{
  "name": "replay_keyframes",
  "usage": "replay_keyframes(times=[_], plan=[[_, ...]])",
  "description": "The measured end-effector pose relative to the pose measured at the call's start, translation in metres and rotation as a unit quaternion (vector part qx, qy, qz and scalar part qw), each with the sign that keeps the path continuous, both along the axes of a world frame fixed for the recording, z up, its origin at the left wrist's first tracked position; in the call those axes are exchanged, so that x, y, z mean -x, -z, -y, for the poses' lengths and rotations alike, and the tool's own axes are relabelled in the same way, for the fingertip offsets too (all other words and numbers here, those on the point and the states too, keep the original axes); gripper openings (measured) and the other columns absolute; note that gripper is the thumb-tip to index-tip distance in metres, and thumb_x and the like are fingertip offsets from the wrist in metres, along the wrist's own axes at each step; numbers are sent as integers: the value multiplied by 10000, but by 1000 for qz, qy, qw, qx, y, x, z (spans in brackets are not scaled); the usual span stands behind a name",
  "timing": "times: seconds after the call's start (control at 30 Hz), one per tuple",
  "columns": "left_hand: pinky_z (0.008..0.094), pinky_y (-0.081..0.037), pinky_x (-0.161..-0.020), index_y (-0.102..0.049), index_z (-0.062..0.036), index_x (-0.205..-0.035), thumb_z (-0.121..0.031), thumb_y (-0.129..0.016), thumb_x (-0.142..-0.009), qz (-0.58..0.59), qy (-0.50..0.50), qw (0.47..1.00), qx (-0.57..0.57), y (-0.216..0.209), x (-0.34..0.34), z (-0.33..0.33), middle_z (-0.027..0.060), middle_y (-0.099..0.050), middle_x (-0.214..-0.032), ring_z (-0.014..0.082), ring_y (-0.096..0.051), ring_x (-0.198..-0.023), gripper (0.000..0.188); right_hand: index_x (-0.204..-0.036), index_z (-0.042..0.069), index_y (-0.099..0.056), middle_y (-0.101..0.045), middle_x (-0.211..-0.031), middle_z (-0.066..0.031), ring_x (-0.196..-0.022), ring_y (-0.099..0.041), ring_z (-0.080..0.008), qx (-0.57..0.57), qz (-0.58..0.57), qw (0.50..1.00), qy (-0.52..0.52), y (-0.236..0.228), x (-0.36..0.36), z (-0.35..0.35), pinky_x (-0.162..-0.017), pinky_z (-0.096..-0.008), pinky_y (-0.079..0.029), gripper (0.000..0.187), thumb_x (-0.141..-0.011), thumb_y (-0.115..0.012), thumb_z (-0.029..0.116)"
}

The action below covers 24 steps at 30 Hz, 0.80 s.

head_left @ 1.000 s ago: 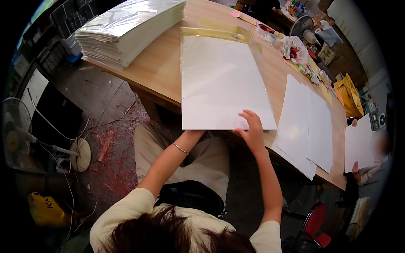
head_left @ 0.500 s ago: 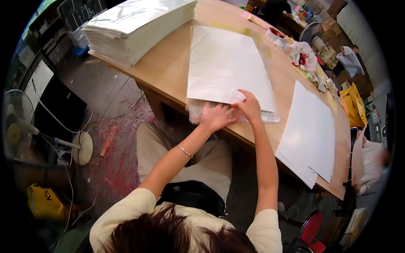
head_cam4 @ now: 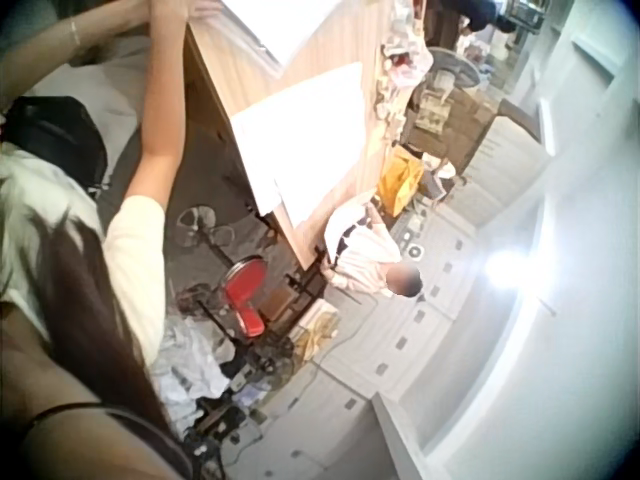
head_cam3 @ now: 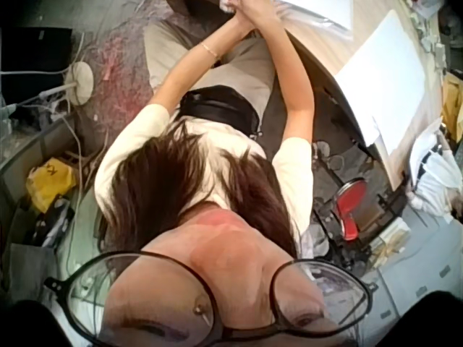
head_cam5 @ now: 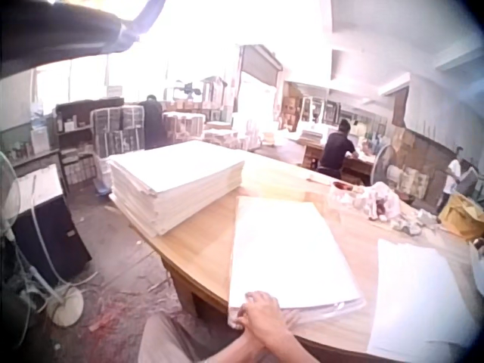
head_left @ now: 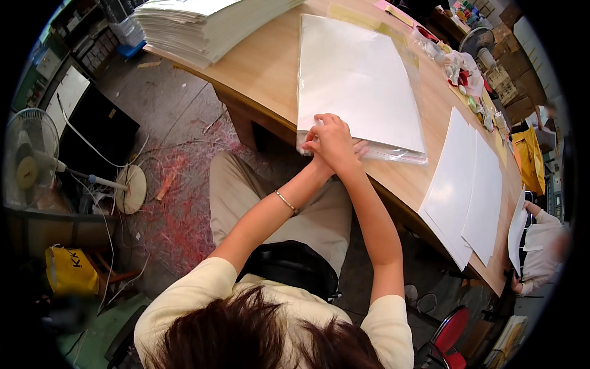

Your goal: The person sits on the floor at a table and repeatedly picks up white sheets of paper, inserts them into clear plastic sleeves, and stacks the finished items. The person handles the paper and sleeves by hand, working through a pile of loose sheets.

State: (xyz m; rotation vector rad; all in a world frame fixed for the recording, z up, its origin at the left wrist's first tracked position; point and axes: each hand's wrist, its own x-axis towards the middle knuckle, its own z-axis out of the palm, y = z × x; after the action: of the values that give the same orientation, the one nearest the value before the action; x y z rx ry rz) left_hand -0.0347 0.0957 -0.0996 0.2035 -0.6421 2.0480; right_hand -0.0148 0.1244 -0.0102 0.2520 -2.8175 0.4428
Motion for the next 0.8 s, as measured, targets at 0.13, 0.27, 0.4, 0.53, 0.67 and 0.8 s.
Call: replay_keyframes(times=[0.13, 0.27, 0.4, 0.53, 0.67, 0.8], plan=[[416, -117, -1130, -226, -181, -1419, -501, -284, -934, 271, 110, 955, -43, -4, 0, -4, 73, -225, -1485, 260, -155, -1392, 584, -732, 111, -704, -596, -1121, -85, -1175, -464, -272, -120, -11, 993, 20, -11, -6, 8, -1009, -422, -330, 172, -615, -751, 228], [439, -118, -1127, -226, -161, -1420, -481, -277, -935, 155, 54, 980, 114, -28, 2, 10, 85, -219, -1486, 276, -153, -1391, 583, -821, 98, -728, -606, -1045, -63, -1140, -475, -238, -280, 34, 958, 46, -19, -6, 23, -1044, -409, -286, 168, -715, -663, 211], [462, -120, -1123, -226, -141, -1421, -461, -269, -937, 108, 33, 980, 164, -37, 1, 15, 96, -214, -1488, 291, -150, -1390, 582, -774, 70, -695, -596, -969, -70, -1094, -508, -225, -272, -14, 962, 17, -19, -6, 29, -1018, -387, -326, 122, -685, -640, 133], [485, -121, -1119, -226, -121, -1423, -442, -262, -939, 95, 30, 978, 183, -40, 0, 16, 108, -209, -1490, 306, -148, -1388, 581, -784, 78, -652, -582, -918, -61, -988, -523, -222, -198, -54, 979, -6, -9, -7, 21, -897, -367, -404, 97, -701, -632, 124], [508, -123, -1116, -227, -102, -1424, -422, -254, -941, 100, 20, 974, 201, -38, -1, 12, 119, -204, -1492, 321, -145, -1387, 581, -794, 89, -594, -578, -819, -82, -858, -547, -232, -37, -71, 997, -6, -19, -24, 9, -757, -356, -432, 76, -738, -636, 117], [531, -124, -1112, -227, -82, -1425, -403, -247, -942, 124, 12, 966, 225, -37, -1, 9, 131, -199, -1494, 337, -143, -1386, 580, -832, 70, -565, -578, -741, -123, -760, -559, -269, 134, -38, 990, -6, -24, -42, -4, -701, -370, -432, 66, -797, -606, 108]])
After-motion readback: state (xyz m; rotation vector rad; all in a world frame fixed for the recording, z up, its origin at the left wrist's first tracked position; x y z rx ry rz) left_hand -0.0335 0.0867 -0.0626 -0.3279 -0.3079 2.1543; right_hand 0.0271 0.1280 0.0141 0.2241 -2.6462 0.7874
